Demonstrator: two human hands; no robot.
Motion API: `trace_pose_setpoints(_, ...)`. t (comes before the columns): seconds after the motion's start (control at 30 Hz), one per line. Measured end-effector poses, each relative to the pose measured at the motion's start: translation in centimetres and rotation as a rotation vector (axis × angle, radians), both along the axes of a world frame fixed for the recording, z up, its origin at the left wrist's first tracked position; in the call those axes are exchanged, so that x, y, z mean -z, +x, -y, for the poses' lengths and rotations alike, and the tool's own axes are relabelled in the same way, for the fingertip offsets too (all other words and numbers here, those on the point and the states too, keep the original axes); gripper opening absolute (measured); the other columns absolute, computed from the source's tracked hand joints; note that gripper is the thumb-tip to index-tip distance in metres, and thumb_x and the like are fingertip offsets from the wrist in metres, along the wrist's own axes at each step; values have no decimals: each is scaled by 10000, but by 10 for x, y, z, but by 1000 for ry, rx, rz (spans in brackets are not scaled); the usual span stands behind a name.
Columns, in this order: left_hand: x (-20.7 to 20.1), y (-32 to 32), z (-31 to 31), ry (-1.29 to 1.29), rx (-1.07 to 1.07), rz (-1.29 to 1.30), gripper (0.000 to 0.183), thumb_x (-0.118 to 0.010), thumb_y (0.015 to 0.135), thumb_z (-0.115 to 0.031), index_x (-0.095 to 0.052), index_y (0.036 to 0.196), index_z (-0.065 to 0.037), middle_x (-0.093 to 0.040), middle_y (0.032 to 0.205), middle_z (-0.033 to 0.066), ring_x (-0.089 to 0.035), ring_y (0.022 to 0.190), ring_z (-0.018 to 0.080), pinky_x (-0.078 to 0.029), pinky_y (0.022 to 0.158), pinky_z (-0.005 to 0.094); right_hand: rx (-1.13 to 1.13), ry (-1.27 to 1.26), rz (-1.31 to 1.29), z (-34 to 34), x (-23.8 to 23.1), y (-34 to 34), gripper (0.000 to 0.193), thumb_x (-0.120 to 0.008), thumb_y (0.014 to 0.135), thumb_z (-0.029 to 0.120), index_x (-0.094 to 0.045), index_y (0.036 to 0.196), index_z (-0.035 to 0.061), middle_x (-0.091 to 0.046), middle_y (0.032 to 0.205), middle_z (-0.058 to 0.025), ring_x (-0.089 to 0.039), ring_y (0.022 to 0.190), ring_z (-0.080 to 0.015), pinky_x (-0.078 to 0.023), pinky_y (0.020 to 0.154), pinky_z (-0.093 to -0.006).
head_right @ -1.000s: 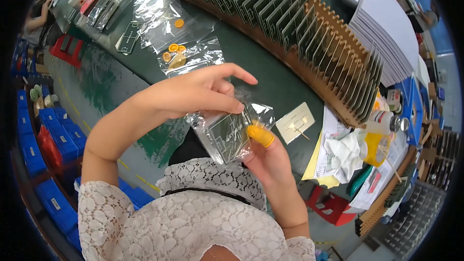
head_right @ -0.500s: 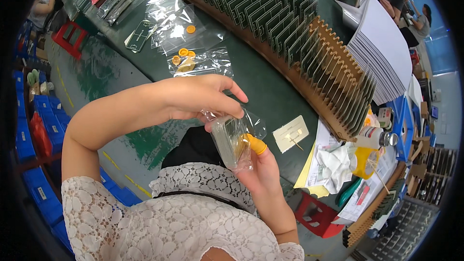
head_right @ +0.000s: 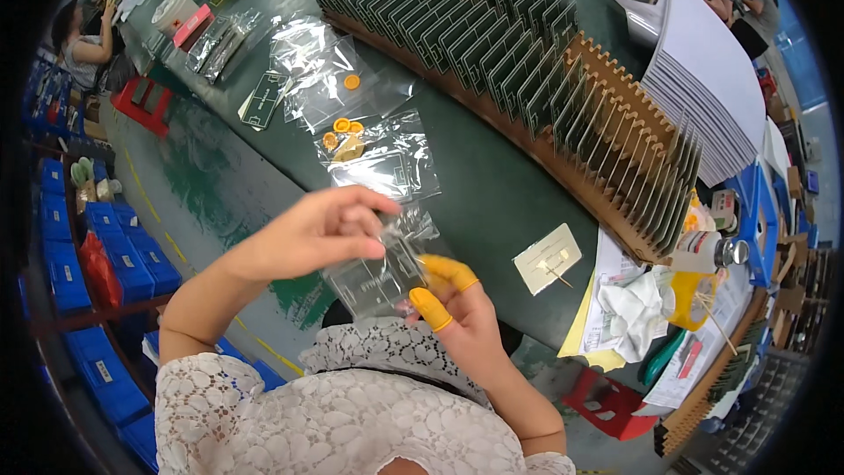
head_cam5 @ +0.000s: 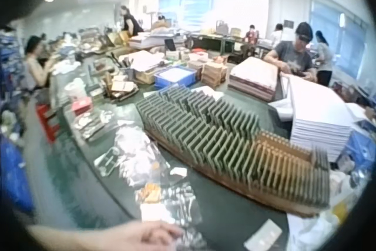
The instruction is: The person wipes a small green circuit board with a white cloth and then places it into a clear plastic bag. They repeat this process with another circuit board, carefully handling each item. Finally, they use a wooden stick to apply a substance to the edge of a circuit board.
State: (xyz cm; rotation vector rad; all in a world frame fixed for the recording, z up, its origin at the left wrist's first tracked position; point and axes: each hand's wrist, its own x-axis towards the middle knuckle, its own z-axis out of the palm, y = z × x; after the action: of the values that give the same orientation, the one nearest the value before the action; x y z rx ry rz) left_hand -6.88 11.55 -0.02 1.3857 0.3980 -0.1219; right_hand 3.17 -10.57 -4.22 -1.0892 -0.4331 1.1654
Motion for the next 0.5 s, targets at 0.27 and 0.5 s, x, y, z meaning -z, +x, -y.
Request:
trace_pose_setpoints(0.27, 18, 33, -59, 788, -7, 157, 280, -663, 890, -128, -606, 1150, -41, -652, 897, 62, -626, 854, 188, -493, 780, 302, 214, -151, 466, -7, 0, 10, 417, -538, 899, -93, -476, 1305, -18, -527, 1231, -120, -631, 1024, -198, -511, 852, -288)
trace_pose_setpoints(0.5, 13, 32, -106, 1388, -376, 345, 343, -723, 807, -175, -626, 1112, -51, -616, 1102, 137, -554, 1080, 301, -442, 941, 375, 311, -208, 802, -4, 18, 12, 329, -563, 877, -82, -557, 1201, -27, -553, 1127, -131, -631, 931, -200, -507, 800, -282)
